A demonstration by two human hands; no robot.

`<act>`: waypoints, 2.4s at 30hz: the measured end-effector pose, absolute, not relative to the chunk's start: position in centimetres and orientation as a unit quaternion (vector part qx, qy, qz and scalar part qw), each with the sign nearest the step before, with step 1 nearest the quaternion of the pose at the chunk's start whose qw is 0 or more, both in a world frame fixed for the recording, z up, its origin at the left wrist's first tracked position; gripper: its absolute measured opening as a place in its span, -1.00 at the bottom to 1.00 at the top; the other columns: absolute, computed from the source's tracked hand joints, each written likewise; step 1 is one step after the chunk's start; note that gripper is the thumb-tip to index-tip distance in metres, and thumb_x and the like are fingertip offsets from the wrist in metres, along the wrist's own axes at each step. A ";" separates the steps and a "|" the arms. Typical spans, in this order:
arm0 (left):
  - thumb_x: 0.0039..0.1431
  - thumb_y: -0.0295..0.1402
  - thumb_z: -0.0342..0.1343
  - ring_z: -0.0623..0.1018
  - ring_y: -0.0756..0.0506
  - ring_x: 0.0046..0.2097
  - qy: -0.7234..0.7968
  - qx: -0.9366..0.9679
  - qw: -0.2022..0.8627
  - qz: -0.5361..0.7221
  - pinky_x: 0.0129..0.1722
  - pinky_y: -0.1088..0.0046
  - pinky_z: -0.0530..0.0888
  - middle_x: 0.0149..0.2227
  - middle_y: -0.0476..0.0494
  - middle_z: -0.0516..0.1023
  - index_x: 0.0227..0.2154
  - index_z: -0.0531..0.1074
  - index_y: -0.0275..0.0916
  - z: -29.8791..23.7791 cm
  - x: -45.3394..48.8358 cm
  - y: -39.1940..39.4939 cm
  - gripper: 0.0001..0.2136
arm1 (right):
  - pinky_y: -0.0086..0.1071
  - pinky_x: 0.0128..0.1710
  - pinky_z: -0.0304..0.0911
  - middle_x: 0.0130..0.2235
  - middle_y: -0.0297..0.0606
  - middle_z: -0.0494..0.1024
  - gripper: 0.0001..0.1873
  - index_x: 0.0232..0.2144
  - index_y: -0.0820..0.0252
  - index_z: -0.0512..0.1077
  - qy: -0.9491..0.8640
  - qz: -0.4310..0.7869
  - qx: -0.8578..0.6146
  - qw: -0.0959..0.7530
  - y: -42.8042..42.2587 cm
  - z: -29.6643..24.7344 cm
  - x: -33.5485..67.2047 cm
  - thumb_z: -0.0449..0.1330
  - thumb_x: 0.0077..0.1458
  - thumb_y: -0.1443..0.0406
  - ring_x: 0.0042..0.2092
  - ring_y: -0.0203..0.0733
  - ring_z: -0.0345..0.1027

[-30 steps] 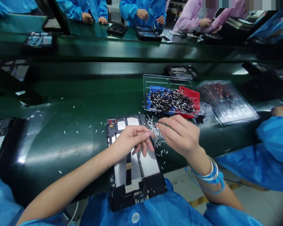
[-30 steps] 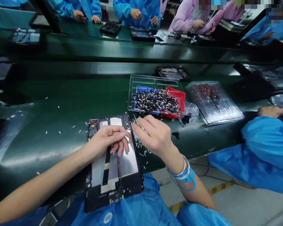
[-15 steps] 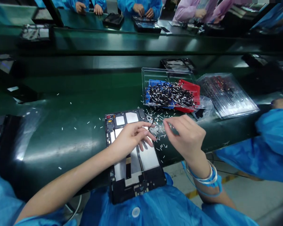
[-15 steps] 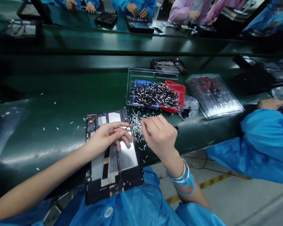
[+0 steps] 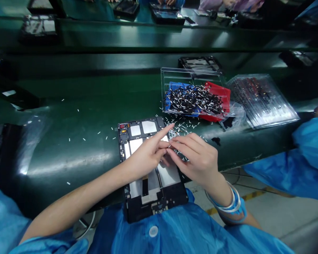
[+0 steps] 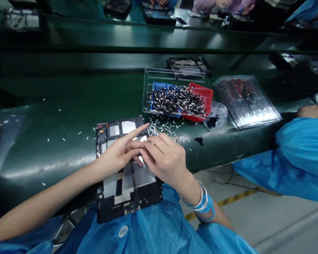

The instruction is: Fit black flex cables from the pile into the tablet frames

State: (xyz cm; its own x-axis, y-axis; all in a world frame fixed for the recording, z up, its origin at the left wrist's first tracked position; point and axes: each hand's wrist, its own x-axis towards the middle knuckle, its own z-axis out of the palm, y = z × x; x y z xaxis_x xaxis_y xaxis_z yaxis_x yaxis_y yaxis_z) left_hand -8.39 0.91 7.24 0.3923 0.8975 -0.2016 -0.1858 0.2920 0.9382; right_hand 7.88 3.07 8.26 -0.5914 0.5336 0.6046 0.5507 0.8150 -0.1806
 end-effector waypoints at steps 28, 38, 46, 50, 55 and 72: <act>0.26 -0.38 0.04 0.54 -0.16 -0.01 0.691 0.497 0.174 0.494 -0.06 0.28 0.51 -0.04 -0.10 0.56 0.06 0.39 -0.11 7.2 -15.4 -8.4 -0.69 | -0.42 -0.48 0.37 -0.42 -0.31 0.61 -0.96 -0.42 0.18 0.55 -0.721 0.516 -0.341 0.311 4.9 8.5 1.9 0.30 -0.02 0.36 -0.44 -0.30 0.45; 0.17 -0.47 0.07 0.48 -0.24 0.08 0.579 0.699 0.119 0.402 0.01 0.18 0.49 0.08 -0.38 0.45 0.12 0.29 -0.28 2.4 -15.9 -11.7 -0.57 | -0.53 -0.57 0.25 -0.50 -0.38 0.55 -0.90 -0.38 0.19 0.55 -0.726 0.539 -0.380 0.195 2.4 7.0 -0.5 0.28 -0.04 0.39 -0.52 -0.41 0.35; 0.21 -0.45 0.03 0.46 -0.30 0.04 0.549 0.731 0.079 0.398 -0.06 0.11 0.51 0.02 -0.50 0.43 -0.01 0.38 -0.45 1.6 -15.8 -11.3 -0.69 | -0.51 -0.57 0.17 -0.48 -0.38 0.52 -0.88 -0.33 0.19 0.54 -0.766 0.457 -0.407 0.196 1.5 7.0 -0.6 0.24 0.02 0.36 -0.52 -0.41 0.30; 0.20 -0.51 0.04 0.48 -0.31 0.01 0.564 0.723 0.072 0.392 -0.08 0.12 0.51 -0.02 -0.50 0.45 -0.05 0.40 -0.47 1.6 -15.6 -11.2 -0.73 | -0.48 -0.56 0.18 -0.47 -0.36 0.55 -0.92 -0.37 0.16 0.53 -0.780 0.445 -0.403 0.176 1.8 7.4 -0.5 0.22 0.07 0.33 -0.50 -0.39 0.31; 0.15 -0.56 0.06 0.52 -0.32 -0.06 0.586 0.728 0.009 0.355 -0.22 0.16 0.54 -0.07 -0.47 0.49 -0.09 0.41 -0.41 1.6 -15.3 -10.8 -0.75 | -0.45 -0.54 0.19 -0.49 -0.35 0.55 -0.91 -0.48 0.14 0.52 -0.794 0.426 -0.404 0.156 3.6 8.0 -0.4 0.25 0.05 0.29 -0.48 -0.35 0.35; 0.15 -0.53 0.09 0.53 -0.31 -0.06 0.575 0.744 -0.012 0.341 -0.24 0.20 0.56 -0.07 -0.45 0.50 -0.12 0.41 -0.40 1.8 -15.6 -10.7 -0.78 | -0.21 -0.38 0.06 -0.41 -0.20 0.46 -0.79 -0.33 0.11 0.57 -0.779 0.038 -0.612 0.132 4.8 8.5 10.9 0.20 0.09 0.16 -0.36 -0.07 0.30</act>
State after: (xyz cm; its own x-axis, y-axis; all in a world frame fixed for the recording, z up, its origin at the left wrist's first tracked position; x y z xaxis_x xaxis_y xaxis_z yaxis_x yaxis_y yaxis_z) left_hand -15.61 -10.70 1.80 0.1065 0.8464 0.5217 0.8631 -0.3392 0.3741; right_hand 10.93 4.76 8.55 -0.2160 0.9635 0.1582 0.9433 0.2477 -0.2208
